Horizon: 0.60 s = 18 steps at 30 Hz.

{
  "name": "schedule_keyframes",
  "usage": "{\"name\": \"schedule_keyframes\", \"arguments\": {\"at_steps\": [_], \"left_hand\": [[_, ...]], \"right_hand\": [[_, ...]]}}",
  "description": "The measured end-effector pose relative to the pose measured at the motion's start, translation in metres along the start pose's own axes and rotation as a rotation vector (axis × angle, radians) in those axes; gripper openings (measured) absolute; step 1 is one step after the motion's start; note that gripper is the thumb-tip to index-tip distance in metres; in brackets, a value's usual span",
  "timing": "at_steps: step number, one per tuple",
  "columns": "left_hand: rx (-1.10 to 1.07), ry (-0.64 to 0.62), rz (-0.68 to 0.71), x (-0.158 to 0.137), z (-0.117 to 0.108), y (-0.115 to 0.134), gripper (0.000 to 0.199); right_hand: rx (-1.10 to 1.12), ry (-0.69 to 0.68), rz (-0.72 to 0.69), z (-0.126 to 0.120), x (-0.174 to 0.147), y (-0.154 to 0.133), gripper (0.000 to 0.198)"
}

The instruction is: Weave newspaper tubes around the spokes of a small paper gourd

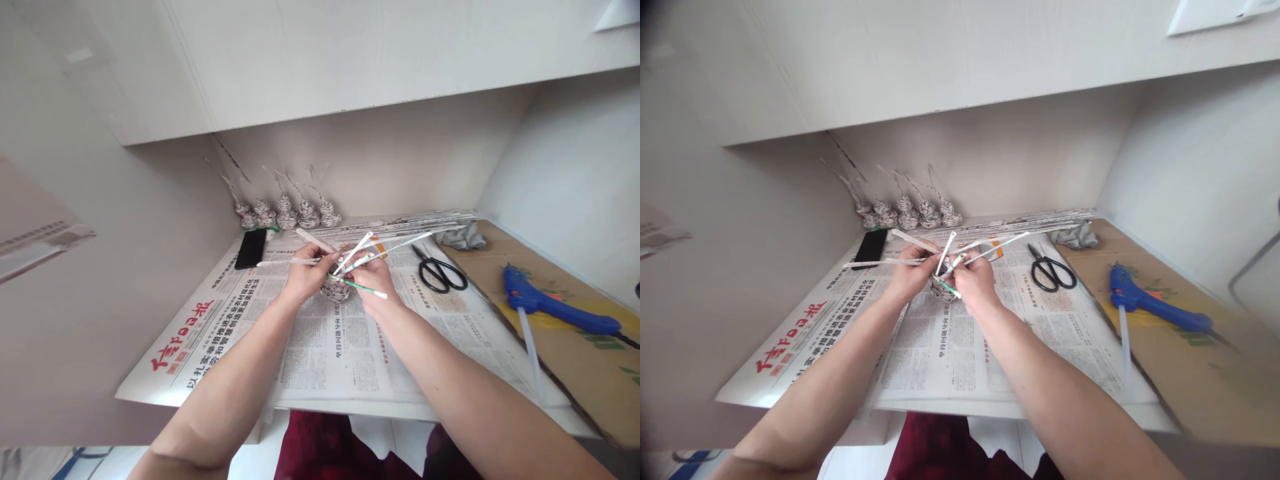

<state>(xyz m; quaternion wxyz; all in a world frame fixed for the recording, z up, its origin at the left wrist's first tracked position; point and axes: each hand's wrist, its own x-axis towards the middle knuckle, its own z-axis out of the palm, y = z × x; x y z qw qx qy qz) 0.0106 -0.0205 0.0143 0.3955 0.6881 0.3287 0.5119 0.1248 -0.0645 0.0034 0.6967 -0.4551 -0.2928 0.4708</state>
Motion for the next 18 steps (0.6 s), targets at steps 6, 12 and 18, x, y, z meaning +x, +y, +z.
{"name": "schedule_keyframes", "arguments": {"at_steps": [6, 12, 18], "left_hand": [[-0.018, -0.009, 0.021, 0.0009, -0.0017, 0.0014, 0.013], [-0.065, -0.011, -0.036, 0.002, -0.0023, -0.0009, 0.017], [-0.091, -0.003, -0.021, 0.0022, -0.0019, 0.002, 0.02]], "right_hand": [[0.012, -0.082, -0.034, -0.0042, 0.0051, 0.0021, 0.034], [0.0, -0.127, 0.016, -0.0079, 0.0046, -0.0055, 0.038], [0.022, -0.109, 0.019, -0.0042, -0.0007, -0.0072, 0.038]]}}
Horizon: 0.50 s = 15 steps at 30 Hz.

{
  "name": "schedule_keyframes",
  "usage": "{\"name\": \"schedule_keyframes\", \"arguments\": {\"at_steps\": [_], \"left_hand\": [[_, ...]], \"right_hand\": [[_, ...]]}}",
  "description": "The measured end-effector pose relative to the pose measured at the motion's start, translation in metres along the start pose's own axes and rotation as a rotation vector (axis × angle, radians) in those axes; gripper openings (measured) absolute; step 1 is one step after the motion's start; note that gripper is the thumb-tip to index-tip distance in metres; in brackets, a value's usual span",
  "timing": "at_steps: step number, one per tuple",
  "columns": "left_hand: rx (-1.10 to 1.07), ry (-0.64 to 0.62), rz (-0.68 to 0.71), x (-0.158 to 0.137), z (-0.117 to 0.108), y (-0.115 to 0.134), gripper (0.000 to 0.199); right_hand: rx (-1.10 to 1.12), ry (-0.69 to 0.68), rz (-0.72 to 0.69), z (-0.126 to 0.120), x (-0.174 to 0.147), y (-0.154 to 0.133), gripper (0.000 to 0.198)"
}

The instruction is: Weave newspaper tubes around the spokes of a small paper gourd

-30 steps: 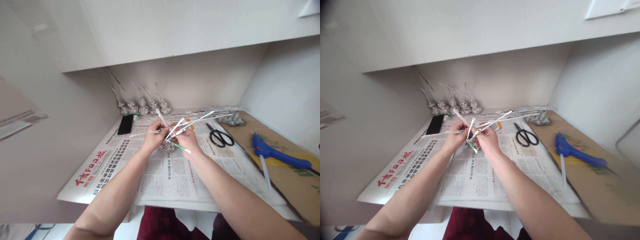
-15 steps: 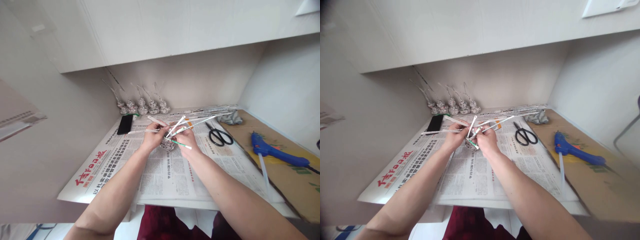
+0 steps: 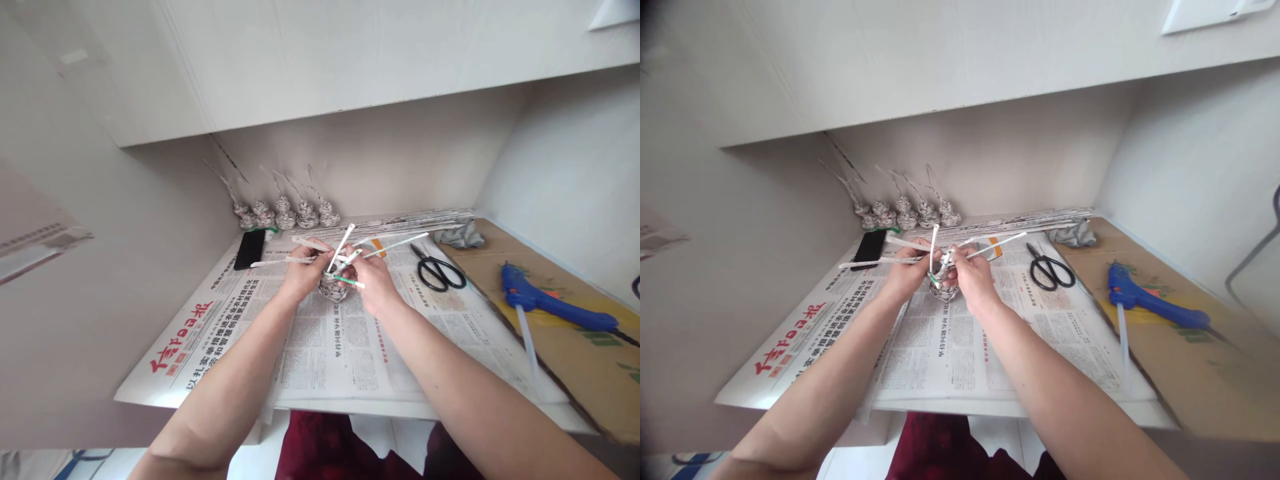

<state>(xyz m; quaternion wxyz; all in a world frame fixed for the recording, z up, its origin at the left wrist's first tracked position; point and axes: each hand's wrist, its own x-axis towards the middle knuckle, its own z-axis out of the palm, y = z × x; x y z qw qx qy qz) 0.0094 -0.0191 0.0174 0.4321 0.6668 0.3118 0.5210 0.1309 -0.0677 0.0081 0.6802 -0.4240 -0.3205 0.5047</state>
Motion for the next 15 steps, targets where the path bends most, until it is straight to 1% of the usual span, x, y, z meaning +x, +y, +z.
{"name": "schedule_keyframes", "arguments": {"at_steps": [4, 7, 11, 15], "left_hand": [[0.001, -0.011, 0.009, 0.0, -0.0009, -0.0007, 0.021], [-0.006, 0.004, 0.004, 0.0002, -0.0015, -0.0037, 0.019], [-0.022, 0.008, 0.0, 0.0012, -0.0023, -0.0062, 0.017], [-0.048, 0.004, -0.022, 0.0024, -0.0045, -0.0064, 0.019]], "right_hand": [[0.018, -0.016, 0.001, 0.0009, -0.0018, -0.0004, 0.029], [0.021, -0.037, 0.001, 0.001, -0.0027, -0.0005, 0.02], [0.013, -0.036, -0.005, 0.0016, -0.0038, -0.0008, 0.019], [0.011, -0.037, -0.031, 0.0038, -0.006, -0.001, 0.019]]}}
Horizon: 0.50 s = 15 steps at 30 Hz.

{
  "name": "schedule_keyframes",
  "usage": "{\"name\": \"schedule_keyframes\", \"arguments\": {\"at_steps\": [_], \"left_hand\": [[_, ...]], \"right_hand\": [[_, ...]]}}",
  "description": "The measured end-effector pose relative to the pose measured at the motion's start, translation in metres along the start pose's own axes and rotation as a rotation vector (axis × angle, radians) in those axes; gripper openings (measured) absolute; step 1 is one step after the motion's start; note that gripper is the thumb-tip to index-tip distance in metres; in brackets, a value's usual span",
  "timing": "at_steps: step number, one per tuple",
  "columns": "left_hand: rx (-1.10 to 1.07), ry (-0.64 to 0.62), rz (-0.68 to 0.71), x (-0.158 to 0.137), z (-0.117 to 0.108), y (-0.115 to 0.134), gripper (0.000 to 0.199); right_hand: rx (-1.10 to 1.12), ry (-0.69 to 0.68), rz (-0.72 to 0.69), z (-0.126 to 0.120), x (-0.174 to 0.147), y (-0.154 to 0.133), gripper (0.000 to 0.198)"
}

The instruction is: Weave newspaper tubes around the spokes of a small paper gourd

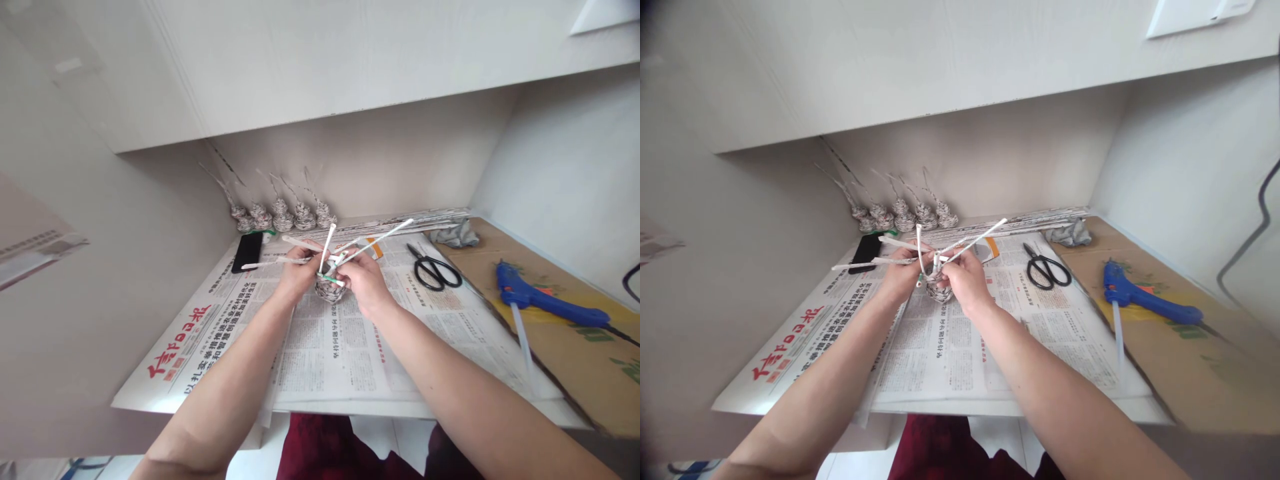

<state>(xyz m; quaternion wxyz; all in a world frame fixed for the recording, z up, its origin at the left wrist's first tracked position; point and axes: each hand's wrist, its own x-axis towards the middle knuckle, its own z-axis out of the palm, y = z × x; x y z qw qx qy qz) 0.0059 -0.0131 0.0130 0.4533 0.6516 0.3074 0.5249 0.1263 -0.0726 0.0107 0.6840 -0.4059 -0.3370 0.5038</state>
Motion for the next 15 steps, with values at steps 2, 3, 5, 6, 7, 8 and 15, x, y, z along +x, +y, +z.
{"name": "schedule_keyframes", "arguments": {"at_steps": [2, 3, 5, 6, 7, 8, 15], "left_hand": [[-0.024, -0.008, -0.008, 0.0, -0.001, 0.0, 0.02], [-0.038, -0.014, -0.011, 0.0, -0.002, 0.0, 0.02], [-0.072, -0.026, -0.025, 0.001, -0.003, 0.0, 0.021], [-0.089, -0.031, -0.041, 0.001, -0.003, 0.0, 0.022], [-0.103, -0.035, -0.061, 0.001, -0.003, 0.001, 0.023], [-0.115, -0.037, -0.08, 0.001, -0.003, 0.001, 0.024], [-0.125, -0.038, -0.132, 0.002, -0.003, 0.002, 0.027]], "right_hand": [[-0.024, 0.004, -0.021, 0.001, -0.001, 0.002, 0.02], [-0.044, 0.005, -0.034, 0.001, -0.001, 0.003, 0.022], [-0.092, 0.008, -0.078, 0.001, 0.0, 0.007, 0.025], [-0.122, 0.009, -0.109, 0.0, 0.0, 0.01, 0.026], [-0.16, 0.011, -0.147, -0.001, 0.001, 0.012, 0.026], [-0.206, 0.014, -0.19, -0.003, 0.001, 0.014, 0.025], [-0.423, 0.047, -0.396, -0.007, 0.002, 0.018, 0.017]]}}
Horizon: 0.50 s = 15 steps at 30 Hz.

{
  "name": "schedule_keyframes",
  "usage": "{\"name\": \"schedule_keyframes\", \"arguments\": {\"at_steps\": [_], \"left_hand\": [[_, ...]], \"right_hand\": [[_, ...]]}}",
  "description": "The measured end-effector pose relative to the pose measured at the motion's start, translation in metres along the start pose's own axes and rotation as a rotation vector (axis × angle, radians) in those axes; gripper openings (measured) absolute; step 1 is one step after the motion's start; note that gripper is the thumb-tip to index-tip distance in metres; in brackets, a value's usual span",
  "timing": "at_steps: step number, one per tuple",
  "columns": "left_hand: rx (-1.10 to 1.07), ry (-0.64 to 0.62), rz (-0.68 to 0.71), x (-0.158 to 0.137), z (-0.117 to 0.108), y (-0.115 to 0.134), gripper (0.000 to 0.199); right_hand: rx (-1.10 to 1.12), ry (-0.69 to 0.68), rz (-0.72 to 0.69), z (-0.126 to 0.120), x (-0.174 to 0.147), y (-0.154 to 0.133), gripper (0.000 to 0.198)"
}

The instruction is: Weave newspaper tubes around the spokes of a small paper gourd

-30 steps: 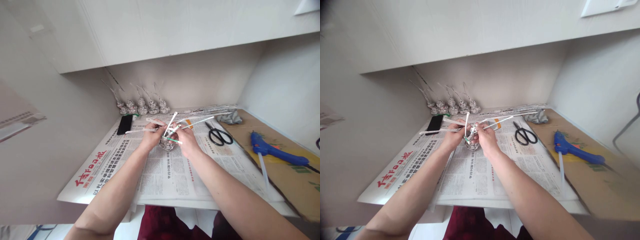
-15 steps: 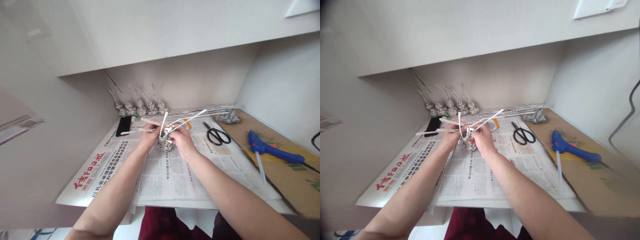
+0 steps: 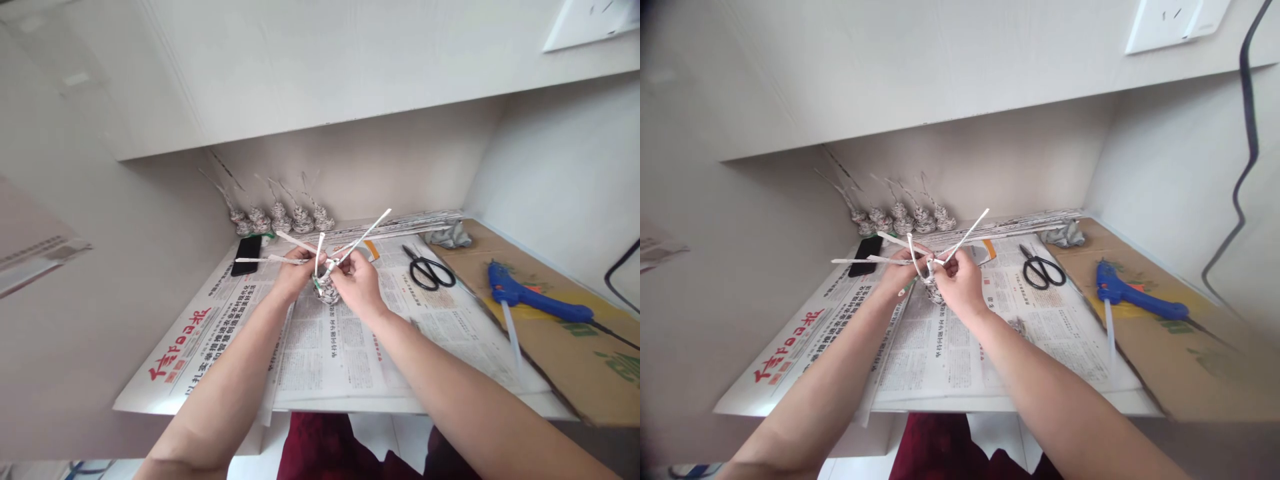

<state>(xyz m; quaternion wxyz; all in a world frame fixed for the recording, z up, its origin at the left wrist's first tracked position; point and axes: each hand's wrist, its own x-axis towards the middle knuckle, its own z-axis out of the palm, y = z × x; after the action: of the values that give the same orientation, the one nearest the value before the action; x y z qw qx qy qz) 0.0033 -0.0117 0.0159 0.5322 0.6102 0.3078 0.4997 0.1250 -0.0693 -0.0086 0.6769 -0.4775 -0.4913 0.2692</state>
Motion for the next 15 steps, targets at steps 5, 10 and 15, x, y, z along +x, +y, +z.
{"name": "schedule_keyframes", "arguments": {"at_steps": [5, 10, 15], "left_hand": [[0.005, -0.028, -0.002, 0.0023, -0.0033, -0.0028, 0.028], [-0.009, -0.072, 0.006, 0.0026, -0.0039, -0.0023, 0.03], [-0.044, -0.067, -0.029, 0.0036, -0.0044, -0.003, 0.03]], "right_hand": [[-0.026, -0.015, -0.014, 0.0003, -0.0007, -0.0003, 0.014], [-0.016, -0.019, -0.022, 0.0004, -0.0026, -0.0052, 0.015], [0.009, -0.032, 0.003, 0.0003, -0.0028, -0.0061, 0.014]]}}
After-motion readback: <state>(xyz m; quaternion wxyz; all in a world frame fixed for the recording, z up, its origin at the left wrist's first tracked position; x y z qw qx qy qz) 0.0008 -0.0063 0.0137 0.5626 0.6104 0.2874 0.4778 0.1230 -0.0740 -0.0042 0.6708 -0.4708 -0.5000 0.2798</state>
